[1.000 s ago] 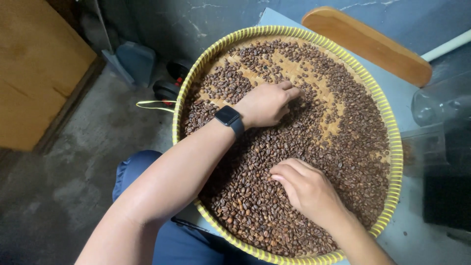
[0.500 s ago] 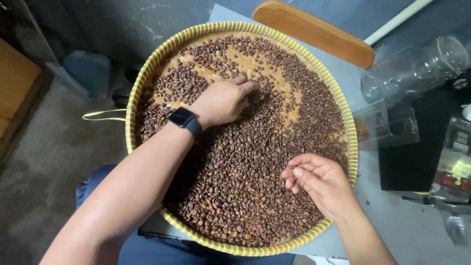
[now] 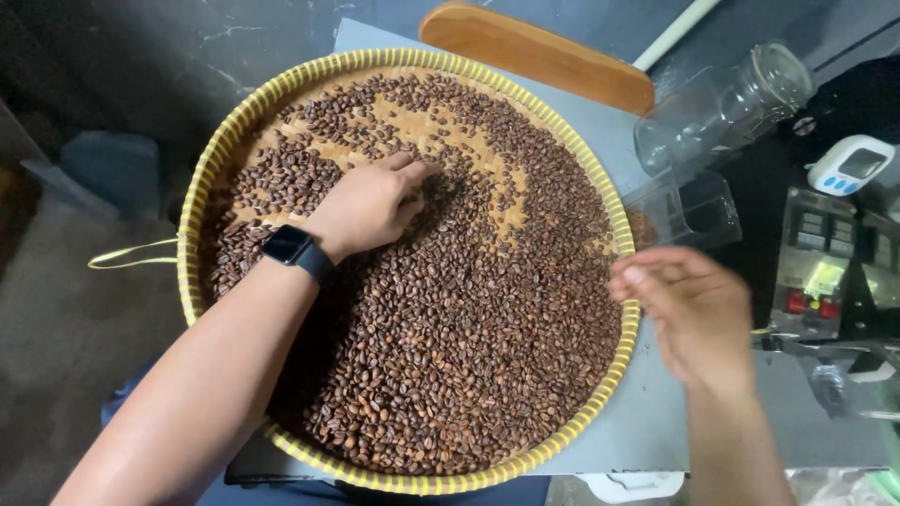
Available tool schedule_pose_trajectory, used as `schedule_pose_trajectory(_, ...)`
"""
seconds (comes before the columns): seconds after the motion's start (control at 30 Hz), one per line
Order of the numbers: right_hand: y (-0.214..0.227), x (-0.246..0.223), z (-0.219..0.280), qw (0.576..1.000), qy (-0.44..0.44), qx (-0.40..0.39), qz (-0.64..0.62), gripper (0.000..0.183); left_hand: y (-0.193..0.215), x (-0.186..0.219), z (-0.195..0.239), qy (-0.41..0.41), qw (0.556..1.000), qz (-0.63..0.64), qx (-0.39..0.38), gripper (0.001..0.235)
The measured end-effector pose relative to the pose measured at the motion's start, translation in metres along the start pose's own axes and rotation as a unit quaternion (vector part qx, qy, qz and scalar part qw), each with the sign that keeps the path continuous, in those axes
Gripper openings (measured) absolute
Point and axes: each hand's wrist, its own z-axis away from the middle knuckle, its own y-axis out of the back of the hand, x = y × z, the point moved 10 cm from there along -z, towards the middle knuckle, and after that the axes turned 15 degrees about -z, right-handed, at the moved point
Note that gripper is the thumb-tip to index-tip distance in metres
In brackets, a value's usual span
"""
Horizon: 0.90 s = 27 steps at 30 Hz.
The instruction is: The person sorts roasted coffee beans in a large woven basket by hand, picking out specific beans and placing them into a small container on the table. The hands continuously sift through the beans to separate them.
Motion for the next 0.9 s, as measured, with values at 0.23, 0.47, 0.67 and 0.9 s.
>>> schedule_pose_trajectory(0.23, 0.068, -0.085, -0.035, 0.885, 0.351, 0.120, 0.283, 0.007, 0.003, 0.003, 0.000, -0.010, 1.000, 0.004, -0.002, 0.053)
schedule_pose_trajectory(0.47, 0.086, -0.059, -0.070, 0.865, 0.280, 0.128, 0.395, 0.011, 0.001, 0.001, 0.000, -0.005, 1.000, -0.002, -0.005, 0.054)
schedule_pose_trajectory(0.67, 0.086, -0.075, -0.057, 0.823, 0.386, 0.135, 0.395, 0.006, 0.004, 0.003, 0.000, -0.019, 1.000, 0.001, -0.001, 0.050)
schedule_pose_trajectory(0.9, 0.057, -0.048, -0.050, 0.757, 0.468, 0.074, 0.450, 0.022, 0.009, 0.003, 0.001, -0.033, 0.999, -0.019, 0.034, 0.051)
